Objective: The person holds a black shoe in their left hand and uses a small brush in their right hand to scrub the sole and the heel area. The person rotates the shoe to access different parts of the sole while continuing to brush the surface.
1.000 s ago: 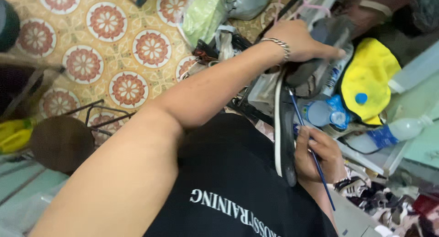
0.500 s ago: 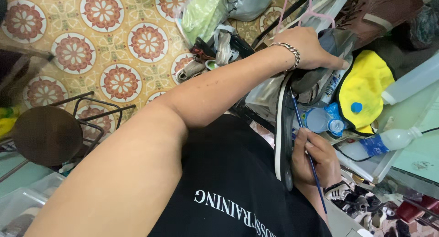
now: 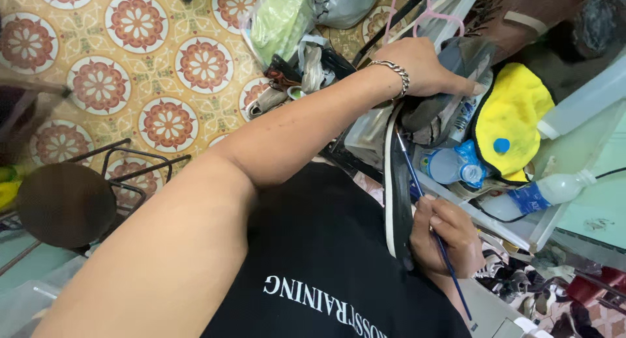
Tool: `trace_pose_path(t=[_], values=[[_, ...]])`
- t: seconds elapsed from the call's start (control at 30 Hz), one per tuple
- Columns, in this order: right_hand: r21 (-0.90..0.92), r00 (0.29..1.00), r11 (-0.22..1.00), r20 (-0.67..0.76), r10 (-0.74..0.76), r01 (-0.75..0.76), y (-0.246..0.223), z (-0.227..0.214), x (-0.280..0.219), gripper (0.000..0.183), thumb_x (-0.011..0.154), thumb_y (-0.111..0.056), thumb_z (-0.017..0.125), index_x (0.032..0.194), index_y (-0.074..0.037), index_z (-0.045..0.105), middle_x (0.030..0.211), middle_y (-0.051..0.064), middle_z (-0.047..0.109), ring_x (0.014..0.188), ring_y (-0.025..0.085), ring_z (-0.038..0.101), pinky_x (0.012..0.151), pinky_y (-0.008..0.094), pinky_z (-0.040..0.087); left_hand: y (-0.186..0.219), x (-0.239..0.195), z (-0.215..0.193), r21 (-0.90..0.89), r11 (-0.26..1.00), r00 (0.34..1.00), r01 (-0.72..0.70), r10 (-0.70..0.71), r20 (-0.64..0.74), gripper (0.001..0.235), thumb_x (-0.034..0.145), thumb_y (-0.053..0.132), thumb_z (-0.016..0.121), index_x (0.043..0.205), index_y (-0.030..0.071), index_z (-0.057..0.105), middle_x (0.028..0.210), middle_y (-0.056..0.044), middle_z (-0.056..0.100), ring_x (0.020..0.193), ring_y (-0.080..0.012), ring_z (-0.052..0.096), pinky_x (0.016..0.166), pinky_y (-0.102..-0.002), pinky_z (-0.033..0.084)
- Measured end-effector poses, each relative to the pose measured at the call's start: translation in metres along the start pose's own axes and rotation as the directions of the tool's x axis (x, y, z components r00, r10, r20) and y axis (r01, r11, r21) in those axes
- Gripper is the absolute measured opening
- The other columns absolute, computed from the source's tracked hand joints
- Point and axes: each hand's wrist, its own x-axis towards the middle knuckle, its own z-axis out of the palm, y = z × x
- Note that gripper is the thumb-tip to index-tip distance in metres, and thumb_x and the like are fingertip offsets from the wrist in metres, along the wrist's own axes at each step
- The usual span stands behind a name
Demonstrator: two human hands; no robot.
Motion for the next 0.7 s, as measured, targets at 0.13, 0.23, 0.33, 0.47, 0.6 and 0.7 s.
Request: trace_pose_path(t=[0.13, 0.23, 0.33, 0.47, 0.6, 0.7], values=[[0.029, 0.998, 0.998, -0.029, 0.059, -0.059, 0.001, -0.010, -0.013, 0.043, 0.107, 0.018, 0.093, 0.099, -0.001, 0.055, 0.093, 0.036, 0.080, 0.078, 0.042, 0.083, 0.073, 0.056, 0.070, -0.003, -0.006, -0.004, 0.010, 1.000, 1.000, -0.014, 0.014, 0.024, 0.110, 0.063, 0.110, 0.067, 0.121, 0.018, 0.077, 0.104, 0.002, 0.085, 0.086, -0.0173, 0.080, 0.071, -0.038, 0.057], [0.070, 0.986, 0.984, 0.005, 0.167, -0.166, 0.005, -0.013, -0.018, 0.048, 0.113, 0.013, 0.091, 0.120, -0.011, 0.051, 0.098, 0.024, 0.082, 0.084, 0.032, 0.086, 0.077, 0.043, 0.069, -0.005, -0.003, 0.000, -0.004, 0.999, 0.999, -0.035, 0.035, -0.014, 0.101, 0.063, 0.110, 0.071, 0.104, 0.018, 0.080, 0.105, 0.000, 0.087, 0.088, -0.0205, 0.082, 0.071, -0.041, 0.058], [0.047, 0.958, 0.979, -0.201, 0.206, -0.200, 0.004, 0.004, -0.006, 0.041, 0.113, 0.010, 0.093, 0.109, -0.006, 0.055, 0.092, 0.027, 0.080, 0.081, 0.036, 0.085, 0.075, 0.042, 0.065, -0.004, -0.006, -0.002, -0.006, 1.000, 1.000, -0.024, 0.024, 0.006, 0.088, 0.071, 0.108, 0.078, 0.084, 0.023, 0.059, 0.081, 0.006, 0.066, 0.069, -0.0150, 0.062, 0.064, -0.038, 0.043], [0.048, 0.974, 0.979, -0.100, 0.204, -0.200, -0.003, 0.012, 0.009, 0.036, 0.112, 0.018, 0.090, 0.107, 0.002, 0.058, 0.099, 0.034, 0.082, 0.084, 0.041, 0.087, 0.075, 0.046, 0.070, -0.005, -0.007, -0.002, 0.013, 0.999, 0.999, -0.033, 0.032, 0.017, 0.094, 0.078, 0.111, 0.081, 0.074, 0.025, 0.042, 0.067, 0.008, 0.048, 0.058, -0.0133, 0.045, 0.059, -0.038, 0.032], [0.032, 0.983, 0.982, 0.003, 0.184, -0.184, -0.003, -0.001, 0.007, 0.038, 0.110, 0.016, 0.093, 0.108, 0.001, 0.059, 0.098, 0.031, 0.084, 0.090, 0.039, 0.090, 0.080, 0.044, 0.072, -0.013, -0.003, 0.002, -0.029, 0.998, 0.998, -0.061, 0.061, -0.006, 0.107, 0.063, 0.112, 0.070, 0.108, 0.015, 0.072, 0.097, -0.001, 0.077, 0.083, -0.0208, 0.073, 0.070, -0.042, 0.051], [0.023, 0.984, 0.984, 0.040, 0.173, -0.174, -0.013, -0.015, 0.005, 0.042, 0.108, 0.012, 0.093, 0.105, -0.002, 0.054, 0.099, 0.032, 0.083, 0.086, 0.039, 0.089, 0.081, 0.049, 0.073, -0.016, -0.006, 0.000, -0.083, 0.995, 0.999, -0.045, 0.047, 0.018, 0.128, 0.059, 0.109, 0.070, 0.145, 0.013, 0.074, 0.135, -0.006, 0.087, 0.118, -0.0274, 0.085, 0.085, -0.045, 0.064]])
